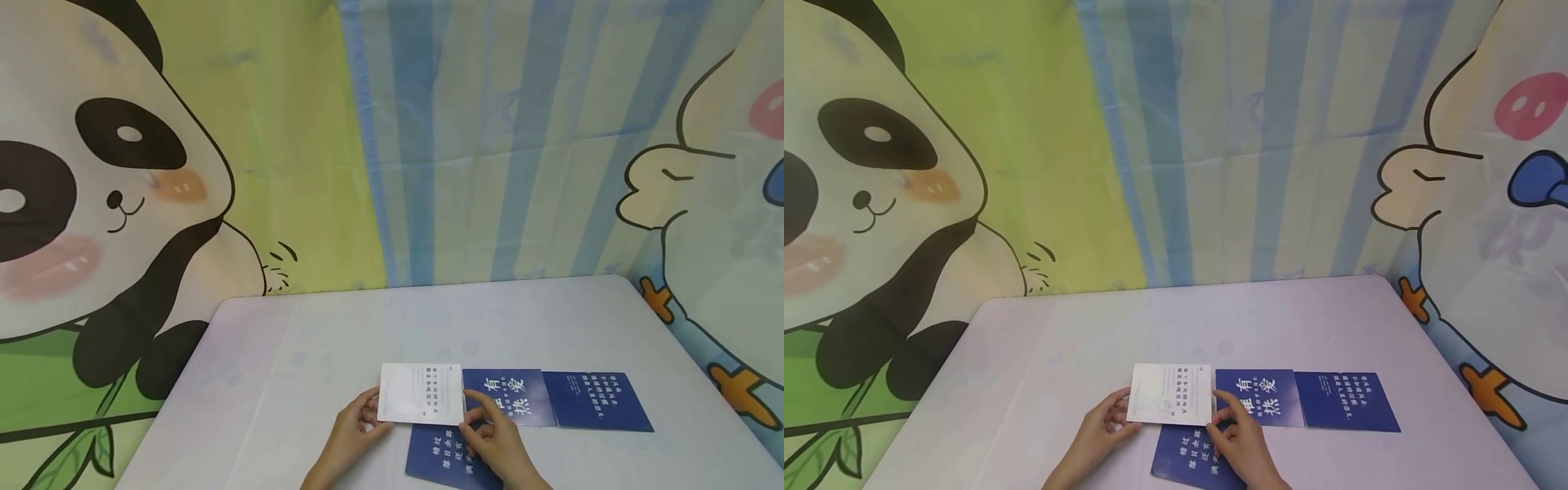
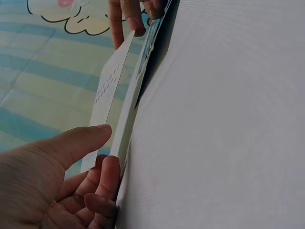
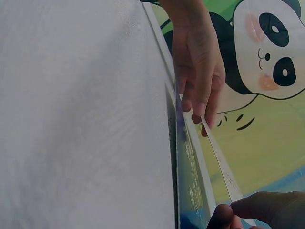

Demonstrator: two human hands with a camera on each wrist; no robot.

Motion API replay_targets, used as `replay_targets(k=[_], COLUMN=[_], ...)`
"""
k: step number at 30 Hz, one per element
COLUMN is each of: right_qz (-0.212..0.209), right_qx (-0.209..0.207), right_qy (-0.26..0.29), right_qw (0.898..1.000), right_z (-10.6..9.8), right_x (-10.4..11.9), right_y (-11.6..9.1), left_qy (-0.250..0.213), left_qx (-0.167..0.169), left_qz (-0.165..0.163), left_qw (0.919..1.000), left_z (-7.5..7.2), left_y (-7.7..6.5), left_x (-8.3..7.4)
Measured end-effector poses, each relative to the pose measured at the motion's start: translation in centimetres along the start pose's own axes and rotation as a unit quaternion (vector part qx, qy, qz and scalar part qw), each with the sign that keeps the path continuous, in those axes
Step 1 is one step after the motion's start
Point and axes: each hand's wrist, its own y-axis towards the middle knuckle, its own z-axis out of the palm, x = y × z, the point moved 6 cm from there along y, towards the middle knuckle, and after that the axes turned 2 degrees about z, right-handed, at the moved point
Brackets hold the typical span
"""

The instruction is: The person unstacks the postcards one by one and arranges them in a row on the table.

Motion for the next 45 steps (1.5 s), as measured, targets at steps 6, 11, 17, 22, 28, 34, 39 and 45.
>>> replay_targets(k=[6,11,17,22,28,34,39,45], right_qz=[-0.017,-0.023,-0.010,0.018,0.034,0.033,0.026,0.048], right_qx=[-0.016,-0.034,-0.054,-0.046,-0.035,-0.027,-0.003,0.026], right_qy=[0.004,-0.007,-0.039,-0.033,-0.018,-0.010,-0.003,-0.014], right_qw=[1.000,0.999,0.998,0.998,0.999,0.999,1.000,0.998], right_z=[-0.1,0.0,-0.1,-0.2,-0.2,-0.2,-0.5,-1.1], right_x=[0.2,0.3,0.1,-0.2,-0.4,-0.2,-0.1,-1.1], right_y=[0.1,0.2,0.4,0.6,0.8,0.5,0.0,-1.0], left_qy=[-0.006,-0.010,-0.003,0.011,0.043,0.049,0.050,0.031], left_qx=[-0.009,-0.018,-0.020,-0.027,-0.034,-0.026,-0.024,-0.022], left_qz=[-0.008,-0.026,-0.029,-0.033,-0.027,-0.041,-0.039,-0.034], left_qw=[0.9999,0.9995,0.9994,0.9990,0.9981,0.9976,0.9977,0.9987], left_z=[0.0,0.1,0.3,0.4,0.6,0.7,0.7,0.6], left_y=[0.2,0.5,0.7,0.8,0.7,0.7,0.4,-0.1], left_x=[0.1,0.5,0.6,0.6,0.7,0.9,1.0,0.9])
